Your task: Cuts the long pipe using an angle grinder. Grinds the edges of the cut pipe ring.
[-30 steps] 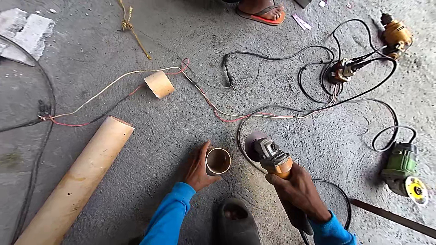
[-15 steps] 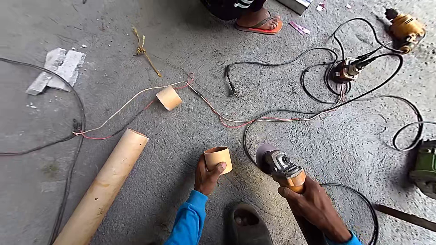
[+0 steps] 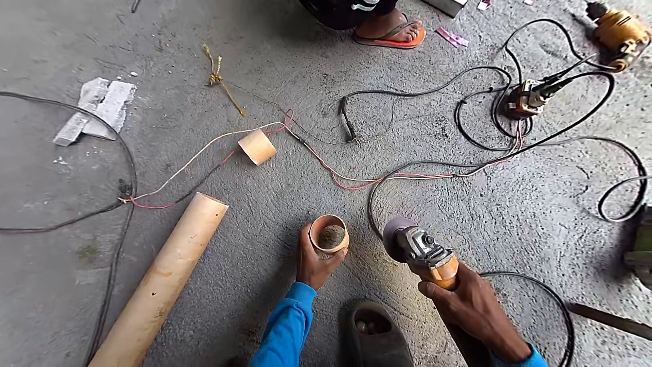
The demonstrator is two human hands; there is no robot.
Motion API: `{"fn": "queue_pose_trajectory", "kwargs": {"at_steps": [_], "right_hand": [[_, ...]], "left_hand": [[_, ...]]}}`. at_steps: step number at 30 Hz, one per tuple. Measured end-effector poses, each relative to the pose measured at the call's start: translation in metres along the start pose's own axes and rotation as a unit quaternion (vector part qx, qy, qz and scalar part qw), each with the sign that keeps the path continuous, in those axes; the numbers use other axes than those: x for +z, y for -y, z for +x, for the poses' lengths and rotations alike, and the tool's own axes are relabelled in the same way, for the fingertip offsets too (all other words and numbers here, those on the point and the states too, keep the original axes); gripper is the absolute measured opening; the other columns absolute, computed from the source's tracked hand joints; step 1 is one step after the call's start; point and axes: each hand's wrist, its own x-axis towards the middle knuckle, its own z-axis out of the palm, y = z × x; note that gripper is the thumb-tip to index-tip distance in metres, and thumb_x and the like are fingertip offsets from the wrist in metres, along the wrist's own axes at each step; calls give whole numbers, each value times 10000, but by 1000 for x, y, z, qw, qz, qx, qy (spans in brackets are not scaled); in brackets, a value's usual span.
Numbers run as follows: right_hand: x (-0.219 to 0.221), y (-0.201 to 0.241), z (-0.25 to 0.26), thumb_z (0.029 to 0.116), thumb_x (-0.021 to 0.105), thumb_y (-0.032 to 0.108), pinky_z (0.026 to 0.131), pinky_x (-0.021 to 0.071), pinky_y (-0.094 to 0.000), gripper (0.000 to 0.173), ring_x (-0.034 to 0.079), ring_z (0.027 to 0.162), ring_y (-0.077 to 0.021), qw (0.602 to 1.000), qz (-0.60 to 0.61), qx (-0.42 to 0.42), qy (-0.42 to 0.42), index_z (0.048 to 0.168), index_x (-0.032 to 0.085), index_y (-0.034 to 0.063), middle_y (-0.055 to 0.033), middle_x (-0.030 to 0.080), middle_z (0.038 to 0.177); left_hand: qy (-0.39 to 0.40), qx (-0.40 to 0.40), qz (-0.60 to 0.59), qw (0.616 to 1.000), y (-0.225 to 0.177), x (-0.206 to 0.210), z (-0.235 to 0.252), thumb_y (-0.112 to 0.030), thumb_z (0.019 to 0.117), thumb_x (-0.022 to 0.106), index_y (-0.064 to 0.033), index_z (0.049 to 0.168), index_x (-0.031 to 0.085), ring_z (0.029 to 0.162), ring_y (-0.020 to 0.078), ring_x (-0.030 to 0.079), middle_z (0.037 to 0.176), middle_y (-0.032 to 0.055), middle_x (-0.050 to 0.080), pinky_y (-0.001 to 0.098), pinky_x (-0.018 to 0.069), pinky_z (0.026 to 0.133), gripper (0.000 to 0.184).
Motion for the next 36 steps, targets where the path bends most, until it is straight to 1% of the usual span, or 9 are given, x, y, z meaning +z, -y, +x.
{"fn": "queue_pose_trajectory", "kwargs": {"at_steps": [3,5,8,10,13,20,24,30,36], "right_hand": [[2,4,2,658,729,663,625,562,-477,696,692,708,-168,1000,-21,-10,17,1101,674,129,-1,695,791],[5,9,6,665,720,664,620,554,-498,694,696,713,-194,998,-45,-27,26,1105,672,129,-13,693,782],[9,23,15,694,725,649,639,561,-526,677,709,743,-223,993,-80,-59,56,1130,671,134,-28,702,795],[12,34,22,710,725,634,649,563,-530,649,711,755,-229,988,-101,-82,78,1125,677,137,-28,703,796],[15,49,32,719,731,633,648,552,-512,602,701,748,-220,981,-123,-107,106,1080,669,155,-16,683,767],[10,69,45,732,741,619,666,550,-509,602,704,782,-239,963,-184,-133,146,1106,654,155,-30,689,802],[7,76,54,726,754,604,626,543,-491,560,693,739,-216,956,-203,-160,140,1068,658,171,-8,675,766],[-1,93,70,736,777,609,631,540,-469,536,686,737,-189,941,-241,-181,157,1060,646,203,19,672,769],[-5,89,72,730,770,615,626,529,-447,528,678,734,-175,930,-262,-196,171,1044,638,212,29,660,761]], "left_hand": [[20,59,77,995,15,4,-3,-454,583,959,-11,1424,490,1244,275,615,1354,168,614,458,497,1083,1060],[37,87,89,992,21,4,-1,-460,585,953,-25,1485,442,1294,275,588,1407,147,598,458,471,1116,1123],[77,123,96,985,26,-2,8,-484,601,938,-69,1559,362,1371,221,539,1482,77,569,429,422,1170,1193],[109,136,105,979,27,-7,15,-444,606,944,-108,1543,413,1363,186,546,1469,40,584,408,424,1172,1129],[132,125,114,977,29,-10,20,-404,592,957,-148,1469,527,1300,173,590,1387,31,639,405,461,1138,1010],[137,123,95,978,29,-12,22,-348,598,973,-124,1447,554,1310,179,584,1376,43,646,392,463,1140,973],[144,118,90,978,27,-14,22,-276,566,984,-137,1432,561,1295,186,591,1350,48,654,395,469,1128,974],[143,120,94,978,26,-14,23,-281,581,980,-138,1431,560,1305,171,581,1353,30,656,385,462,1135,959],[142,118,91,979,26,-13,21,-275,593,977,-138,1437,558,1299,178,586,1352,34,655,385,482,1115,952]]}}
